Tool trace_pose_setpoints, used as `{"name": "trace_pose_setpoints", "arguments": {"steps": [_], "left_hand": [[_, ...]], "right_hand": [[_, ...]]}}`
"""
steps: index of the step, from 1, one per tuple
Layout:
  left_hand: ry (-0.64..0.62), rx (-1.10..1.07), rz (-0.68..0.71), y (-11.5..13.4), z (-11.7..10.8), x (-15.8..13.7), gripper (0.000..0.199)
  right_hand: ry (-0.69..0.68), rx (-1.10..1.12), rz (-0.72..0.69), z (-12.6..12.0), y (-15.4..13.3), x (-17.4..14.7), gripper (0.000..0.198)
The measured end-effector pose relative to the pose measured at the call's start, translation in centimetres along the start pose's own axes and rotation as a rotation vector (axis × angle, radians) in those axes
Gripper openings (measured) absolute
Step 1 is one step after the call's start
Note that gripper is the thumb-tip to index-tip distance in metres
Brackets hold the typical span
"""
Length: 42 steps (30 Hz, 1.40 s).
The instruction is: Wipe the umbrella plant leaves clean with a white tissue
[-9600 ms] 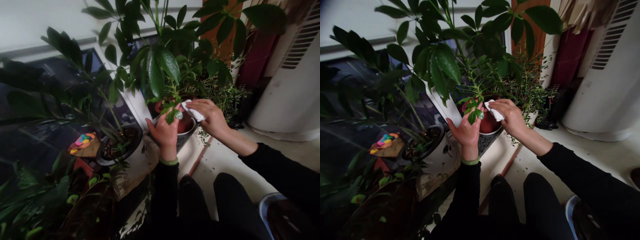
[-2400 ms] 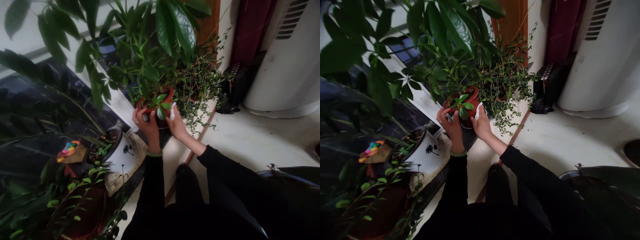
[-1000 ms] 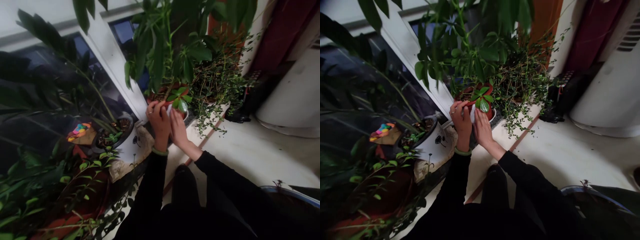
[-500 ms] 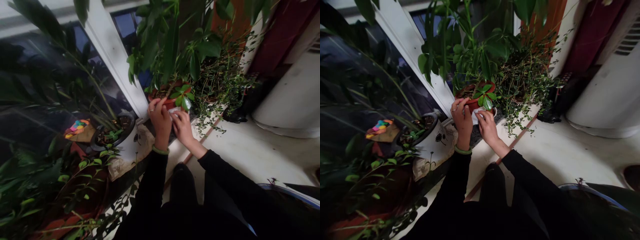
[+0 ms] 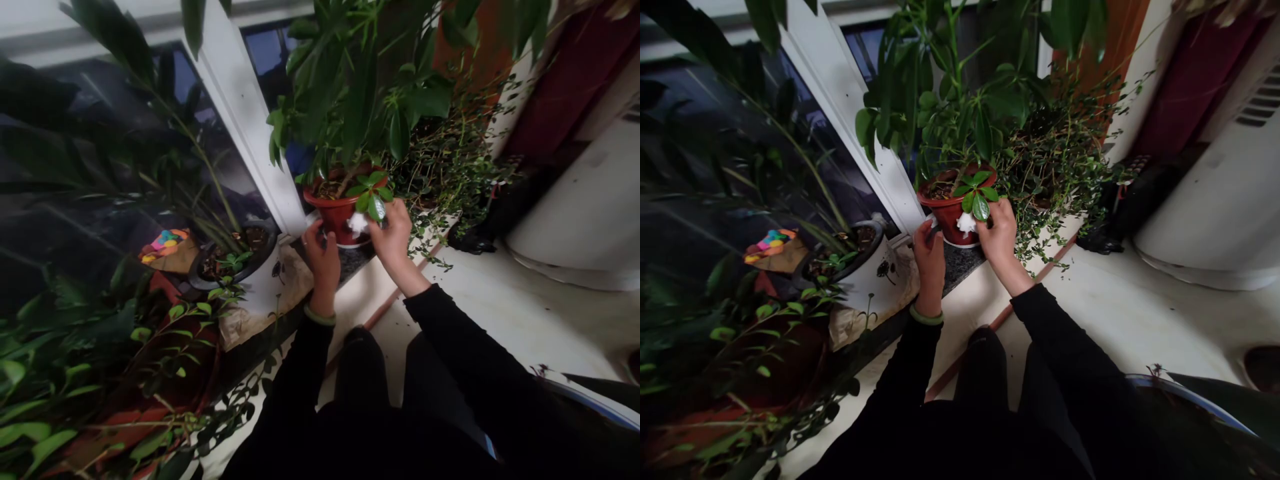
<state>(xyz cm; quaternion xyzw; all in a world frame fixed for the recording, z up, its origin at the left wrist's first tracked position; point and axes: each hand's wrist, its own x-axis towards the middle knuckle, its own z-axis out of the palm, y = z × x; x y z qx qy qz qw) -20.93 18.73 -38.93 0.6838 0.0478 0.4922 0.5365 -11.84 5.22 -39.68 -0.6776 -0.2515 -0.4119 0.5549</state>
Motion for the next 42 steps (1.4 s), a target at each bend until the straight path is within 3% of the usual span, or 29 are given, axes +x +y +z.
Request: {"name": "trace_pose_setpoints", "arguments": {"steps": [7, 11, 17, 20, 27, 30, 34, 37, 39, 42], "left_hand": [[-0.045, -0.097, -0.163, -0.2, 1.2, 0.4, 0.031], [-0.006, -0.106, -0.188, -0.2, 1.9, 0.1, 0.029], [-0.029, -0.129, -0.239, -1.0, 1.9, 0.5, 0.030], [-0.061, -0.111, -0.199, -0.8, 1.6, 0.0, 0.034], [0.101, 0.108, 0.131, 2.2, -0.4, -4.3, 0.050], [0.057, 0.114, 0.218, 3.1, 0.0, -6.4, 0.053], [-0.064, 0.087, 0.234, 3.1, 1.1, -7.4, 0.053], [-0.069, -0.007, 0.132, 2.7, 1.0, -6.4, 0.043], [0.028, -0.058, 0.040, 2.6, 0.5, -5.1, 0.037], [0.253, -0.061, -0.016, 2.4, -0.1, -3.0, 0.025]], "right_hand": [[-0.161, -0.121, 0.124, -1.3, 0.9, -2.6, 0.011], [-0.215, -0.205, 0.215, -1.8, 1.3, -2.8, 0.010], [-0.284, -0.190, 0.163, -0.5, -1.9, -3.0, 0.011], [-0.320, -0.045, 0.168, 0.6, -4.0, -3.1, 0.011], [-0.149, 0.639, 0.531, 0.6, -5.8, -3.9, 0.016], [-0.113, 0.819, 0.672, -0.5, -6.2, -4.8, 0.025], [-0.179, 0.951, 0.843, -1.7, -7.2, -5.8, 0.034], [-0.245, 0.937, 0.820, -2.4, -7.4, -6.0, 0.032], [-0.230, 0.851, 0.744, -2.8, -6.4, -5.4, 0.032], [0.016, 0.578, 0.523, -3.1, -3.2, -3.2, 0.038]]}}
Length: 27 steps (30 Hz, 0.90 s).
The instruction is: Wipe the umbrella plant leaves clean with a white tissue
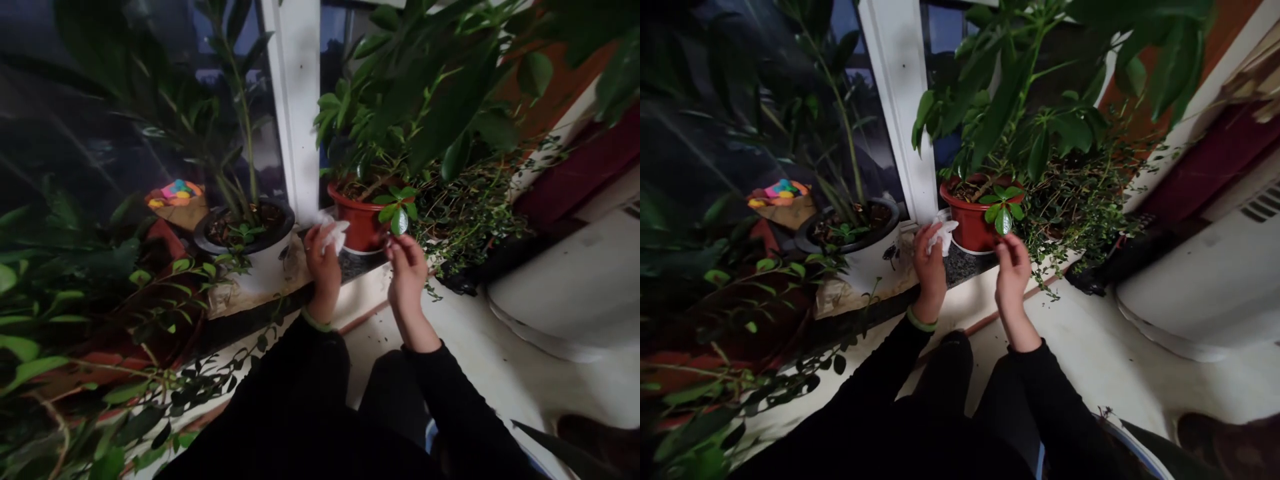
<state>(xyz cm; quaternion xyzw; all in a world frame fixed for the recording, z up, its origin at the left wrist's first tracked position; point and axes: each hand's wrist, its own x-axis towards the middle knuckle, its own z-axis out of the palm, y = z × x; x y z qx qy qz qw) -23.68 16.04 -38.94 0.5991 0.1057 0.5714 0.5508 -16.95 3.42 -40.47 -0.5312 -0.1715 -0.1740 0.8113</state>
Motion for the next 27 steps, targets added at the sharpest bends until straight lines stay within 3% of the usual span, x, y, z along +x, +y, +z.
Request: {"name": "trace_pose_setpoints", "arguments": {"steps": [2, 4, 7, 11, 15, 18, 23, 25, 27], "left_hand": [[0.081, -0.012, 0.002, -0.2, 0.5, 1.0, 0.024], [0.100, -0.052, -0.027, -0.6, 1.7, 1.7, 0.032], [0.148, -0.095, -0.085, -0.8, 4.3, 2.3, 0.033], [0.153, -0.078, 0.146, -0.4, 7.2, 2.5, 0.031], [0.093, -0.045, 0.257, -0.6, 7.9, 1.7, 0.037], [0.073, -0.021, 0.164, -1.5, 7.4, 1.3, 0.036], [0.120, -0.041, -0.232, -2.8, 6.7, 1.7, 0.025], [0.153, -0.049, -0.268, -2.5, 7.2, 1.8, 0.024], [0.175, -0.067, -0.201, -1.6, 8.1, 1.5, 0.029]], "right_hand": [[0.088, -0.152, -0.264, -0.8, 0.6, 3.1, 0.049], [0.037, -0.321, -0.434, -1.3, 0.7, 6.0, 0.052], [-0.112, -0.476, -0.586, -1.2, -0.2, 8.8, 0.040], [-0.198, -0.560, -0.618, -0.8, -1.5, 9.5, 0.026], [-0.184, -0.557, -0.603, -0.6, -1.6, 9.1, 0.022], [-0.177, -0.548, -0.622, -0.6, -1.2, 9.1, 0.023], [-0.142, -0.553, -0.650, -0.4, -0.8, 9.3, 0.025], [-0.143, -0.563, -0.663, -0.4, -0.7, 9.3, 0.025], [-0.144, -0.567, -0.683, -0.4, -0.7, 9.2, 0.025]]}}
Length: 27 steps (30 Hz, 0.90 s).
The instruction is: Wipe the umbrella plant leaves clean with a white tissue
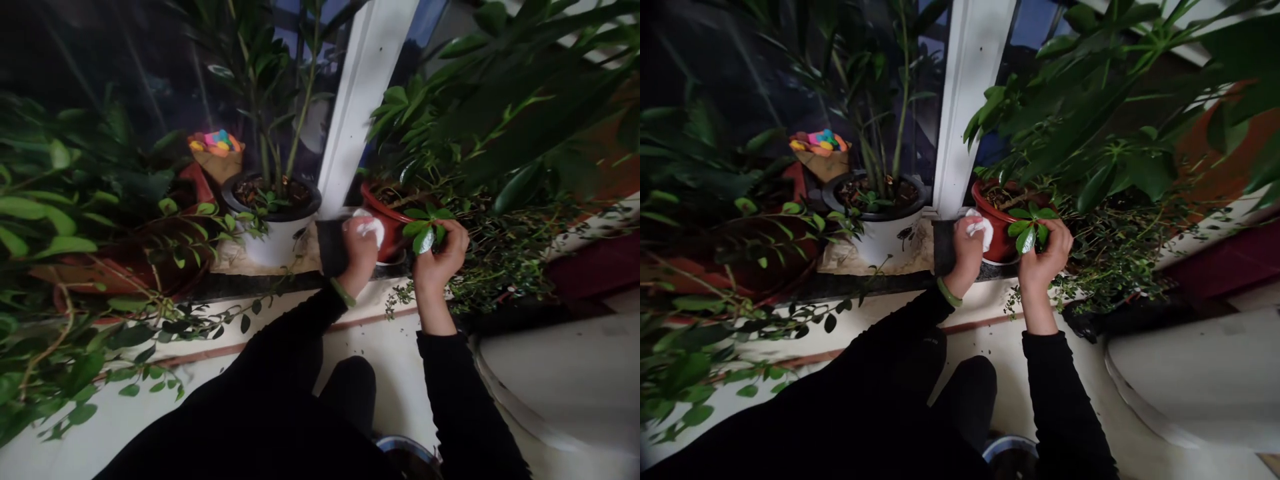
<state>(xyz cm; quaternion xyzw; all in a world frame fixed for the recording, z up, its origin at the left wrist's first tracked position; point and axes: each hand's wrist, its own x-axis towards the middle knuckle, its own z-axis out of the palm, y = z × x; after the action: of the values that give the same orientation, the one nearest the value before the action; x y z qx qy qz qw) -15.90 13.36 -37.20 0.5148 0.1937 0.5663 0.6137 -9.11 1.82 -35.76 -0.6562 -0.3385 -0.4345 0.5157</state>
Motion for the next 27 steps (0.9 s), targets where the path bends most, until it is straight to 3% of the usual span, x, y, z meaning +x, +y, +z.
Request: {"name": "trace_pose_setpoints", "arguments": {"steps": [5, 8, 13, 14, 16, 19, 21, 24, 27], "left_hand": [[-0.009, -0.048, 0.413, 0.6, 1.3, -1.9, 0.037], [0.005, -0.014, 0.322, -0.8, 0.5, -0.7, 0.034], [0.023, -0.097, -0.211, -2.0, 0.1, 3.9, 0.017], [0.009, -0.121, -0.221, -1.9, 0.3, 4.2, 0.019], [-0.029, -0.104, -0.063, -1.4, 0.8, 3.2, 0.030], [-0.074, -0.041, 0.258, -0.9, 0.9, -1.4, 0.045], [-0.174, -0.033, 0.349, -0.8, 0.6, -4.5, 0.055], [-0.227, -0.068, 0.332, -0.8, 0.5, -5.7, 0.061], [-0.155, -0.146, 0.182, -1.0, 1.4, -1.9, 0.049]], "right_hand": [[0.001, 0.029, -0.026, -0.3, 0.3, 0.0, 0.022], [0.005, 0.040, -0.036, -0.2, 0.5, -0.1, 0.019], [0.015, 0.049, -0.052, 0.1, 0.4, -0.2, 0.015], [0.020, 0.052, -0.052, 0.2, 0.4, -0.3, 0.016], [0.038, 0.058, -0.061, 0.2, 0.3, -0.4, 0.017], [0.049, 0.058, -0.076, 0.2, 0.4, -0.4, 0.020], [0.037, 0.051, -0.077, 0.1, 0.4, -0.5, 0.021], [0.030, 0.039, -0.080, 0.1, 0.4, -0.4, 0.022], [0.015, 0.029, -0.096, 0.1, 0.2, -0.4, 0.023]]}}
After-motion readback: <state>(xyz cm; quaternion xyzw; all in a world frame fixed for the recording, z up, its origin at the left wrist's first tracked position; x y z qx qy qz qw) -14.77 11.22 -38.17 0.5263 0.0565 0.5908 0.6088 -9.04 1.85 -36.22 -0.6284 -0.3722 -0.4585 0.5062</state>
